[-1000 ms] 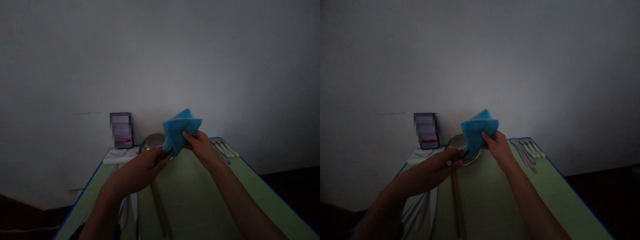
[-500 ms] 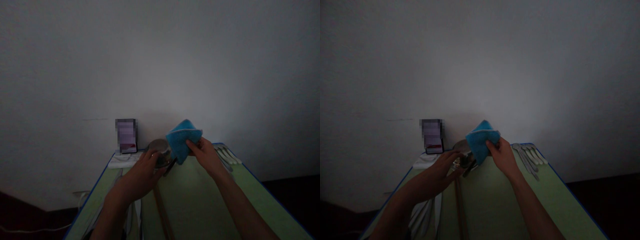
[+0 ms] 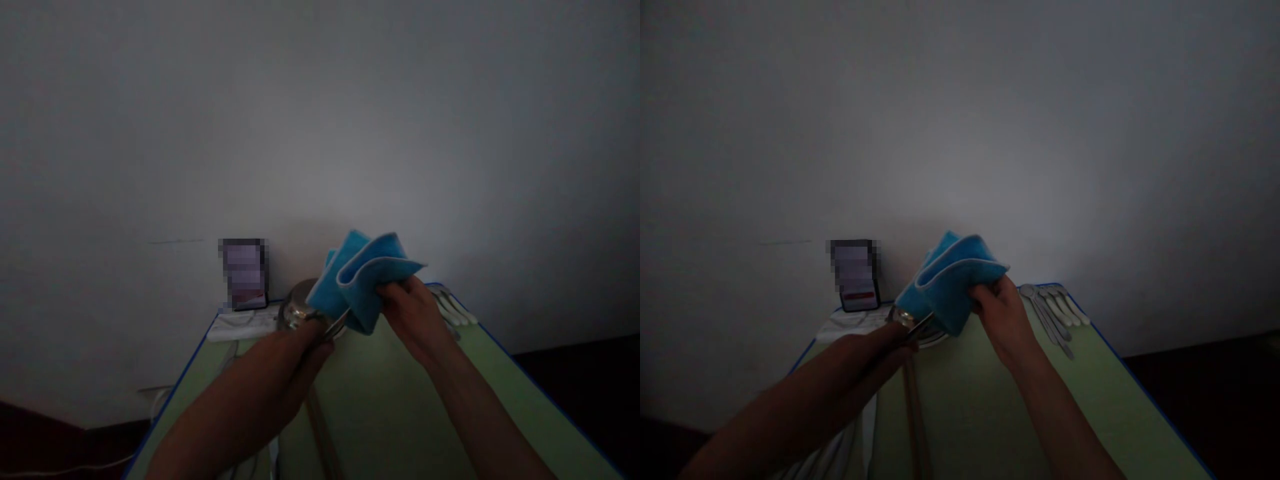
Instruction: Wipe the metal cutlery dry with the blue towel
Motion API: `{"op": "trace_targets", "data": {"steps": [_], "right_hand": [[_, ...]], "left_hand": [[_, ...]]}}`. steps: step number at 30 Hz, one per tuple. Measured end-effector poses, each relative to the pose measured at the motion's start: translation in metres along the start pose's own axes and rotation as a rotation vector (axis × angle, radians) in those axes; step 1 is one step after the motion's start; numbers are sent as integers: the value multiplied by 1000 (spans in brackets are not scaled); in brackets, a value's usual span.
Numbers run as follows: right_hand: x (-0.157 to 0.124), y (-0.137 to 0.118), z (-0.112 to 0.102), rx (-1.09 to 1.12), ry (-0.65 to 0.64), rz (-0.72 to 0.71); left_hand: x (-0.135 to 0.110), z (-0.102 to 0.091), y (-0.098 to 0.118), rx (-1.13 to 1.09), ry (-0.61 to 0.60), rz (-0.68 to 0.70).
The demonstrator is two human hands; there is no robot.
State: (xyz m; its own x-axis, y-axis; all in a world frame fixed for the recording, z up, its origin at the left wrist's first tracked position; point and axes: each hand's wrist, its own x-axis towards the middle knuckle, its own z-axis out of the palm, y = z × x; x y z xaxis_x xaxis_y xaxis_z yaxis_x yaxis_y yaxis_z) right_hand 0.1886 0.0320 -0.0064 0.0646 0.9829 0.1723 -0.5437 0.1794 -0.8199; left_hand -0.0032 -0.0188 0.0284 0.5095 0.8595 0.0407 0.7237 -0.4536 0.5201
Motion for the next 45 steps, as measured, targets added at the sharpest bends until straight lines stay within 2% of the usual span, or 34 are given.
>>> {"op": "trace_targets", "data": {"steps": [2,5,8,12,15,21,25,28,30,32,36,40,42,45], "right_hand": [[1,-2,-3,-12,20,2],[2,-5,-7,28,69,33],[2,-10,-5,158,18,110],[2,-12,0,284,-53,208],[5,-7,0,292,-55,220],[9,0,-6,133,8,143],[7,-3,-11,-28,-99,48],[5,-8,-17,-200,-188,56],[5,-9,-20,-279,-193,69],[7,-8,-20,-260,-139,67],[14,0,-12,49,61,105],[17,8,-3,305,195,231],[17,11,0,383,215,302],[14,13,2,448,168,406]], "left_hand": [[2,-2,-1,-32,59,21],[7,-3,-3,-60,215,7],[11,-2,-1,-91,341,11],[14,0,2,-144,321,49],[17,2,0,-112,296,42],[19,-1,-4,-143,314,51],[12,-7,-5,-17,427,68],[8,-10,-5,34,481,69],[9,-10,-6,19,466,60],[11,-9,-6,-4,431,51],[16,-5,-5,-37,388,17],[20,1,-2,-25,327,-46],[23,4,-1,17,283,-84],[26,8,-3,82,213,-122]]}}
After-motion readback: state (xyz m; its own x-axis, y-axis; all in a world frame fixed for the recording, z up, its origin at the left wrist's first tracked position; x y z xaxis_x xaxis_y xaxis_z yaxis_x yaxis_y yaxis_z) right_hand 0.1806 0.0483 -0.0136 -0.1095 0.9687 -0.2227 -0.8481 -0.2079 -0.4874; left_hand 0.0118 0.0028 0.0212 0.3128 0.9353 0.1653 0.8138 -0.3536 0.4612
